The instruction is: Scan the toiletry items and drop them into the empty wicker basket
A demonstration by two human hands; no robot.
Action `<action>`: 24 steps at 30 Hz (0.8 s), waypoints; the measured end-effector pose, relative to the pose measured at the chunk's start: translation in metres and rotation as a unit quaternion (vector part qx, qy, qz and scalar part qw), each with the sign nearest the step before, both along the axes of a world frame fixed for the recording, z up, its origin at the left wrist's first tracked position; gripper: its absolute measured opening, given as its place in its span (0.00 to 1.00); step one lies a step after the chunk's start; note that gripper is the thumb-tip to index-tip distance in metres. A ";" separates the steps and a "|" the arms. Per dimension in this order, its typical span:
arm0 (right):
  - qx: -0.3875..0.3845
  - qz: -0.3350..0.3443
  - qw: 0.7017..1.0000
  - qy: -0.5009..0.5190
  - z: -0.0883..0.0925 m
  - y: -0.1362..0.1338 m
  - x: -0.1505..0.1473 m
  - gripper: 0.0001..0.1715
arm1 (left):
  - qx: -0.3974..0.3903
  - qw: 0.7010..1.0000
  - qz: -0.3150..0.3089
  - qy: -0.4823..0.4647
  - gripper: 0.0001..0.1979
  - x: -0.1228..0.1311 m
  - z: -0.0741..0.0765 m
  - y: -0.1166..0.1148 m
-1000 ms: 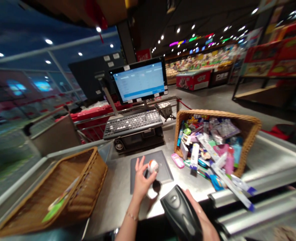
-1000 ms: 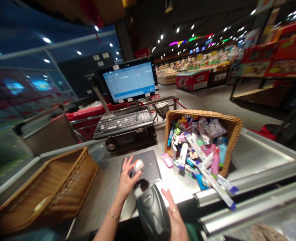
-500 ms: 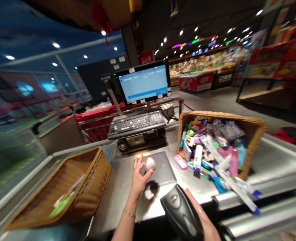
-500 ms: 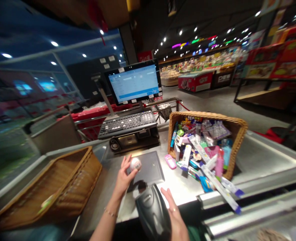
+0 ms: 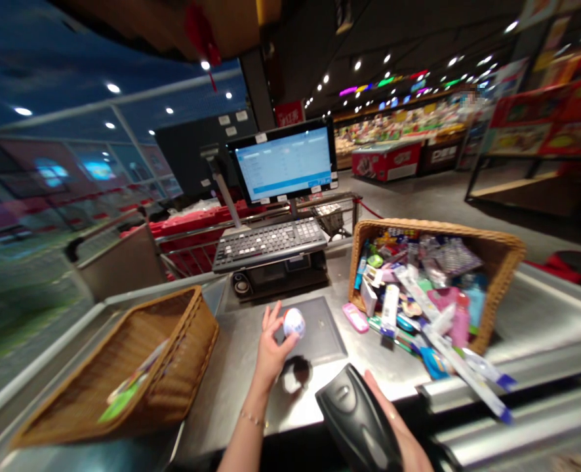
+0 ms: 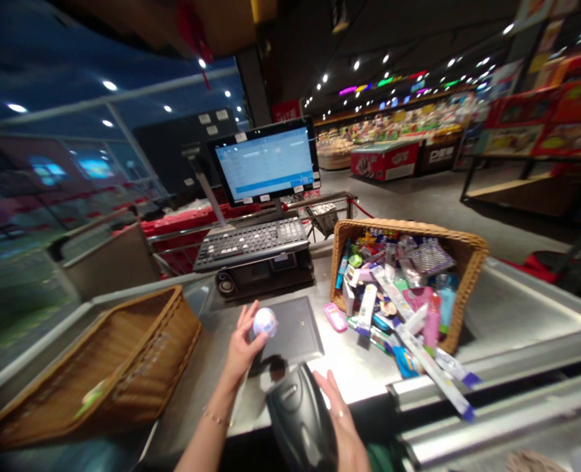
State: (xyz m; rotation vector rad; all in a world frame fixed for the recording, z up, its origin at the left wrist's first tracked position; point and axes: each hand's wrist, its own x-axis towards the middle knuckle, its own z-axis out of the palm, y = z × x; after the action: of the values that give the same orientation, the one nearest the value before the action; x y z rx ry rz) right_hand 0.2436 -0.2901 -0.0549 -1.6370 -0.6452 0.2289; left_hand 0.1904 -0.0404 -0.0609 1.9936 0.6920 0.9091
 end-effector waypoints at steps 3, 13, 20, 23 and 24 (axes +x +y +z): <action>0.002 0.019 0.999 0.031 -0.009 0.008 0.006 0.21 | -0.003 1.000 -0.001 -0.011 0.17 -0.001 0.000 0.000; -0.014 0.046 0.984 0.172 -0.067 0.020 0.023 0.36 | 0.019 1.000 0.005 -0.017 0.16 -0.005 0.001 0.002; 0.008 0.054 0.984 0.170 -0.076 0.022 0.021 0.35 | 0.056 0.998 0.019 -0.012 0.16 -0.009 0.009 0.003; 0.005 0.045 0.981 0.188 -0.059 0.020 0.015 0.33 | 0.064 0.998 0.023 -0.012 0.16 -0.011 0.011 0.003; 0.001 0.037 0.982 0.186 -0.050 0.019 0.013 0.31 | 0.066 0.997 0.024 -0.012 0.16 -0.011 0.012 0.003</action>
State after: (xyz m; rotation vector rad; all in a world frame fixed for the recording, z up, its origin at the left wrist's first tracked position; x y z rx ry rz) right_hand 0.2563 -0.2715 -0.1050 -1.5157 -0.4195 0.5729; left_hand 0.1792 -0.0374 -0.0489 2.0851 0.6844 1.0295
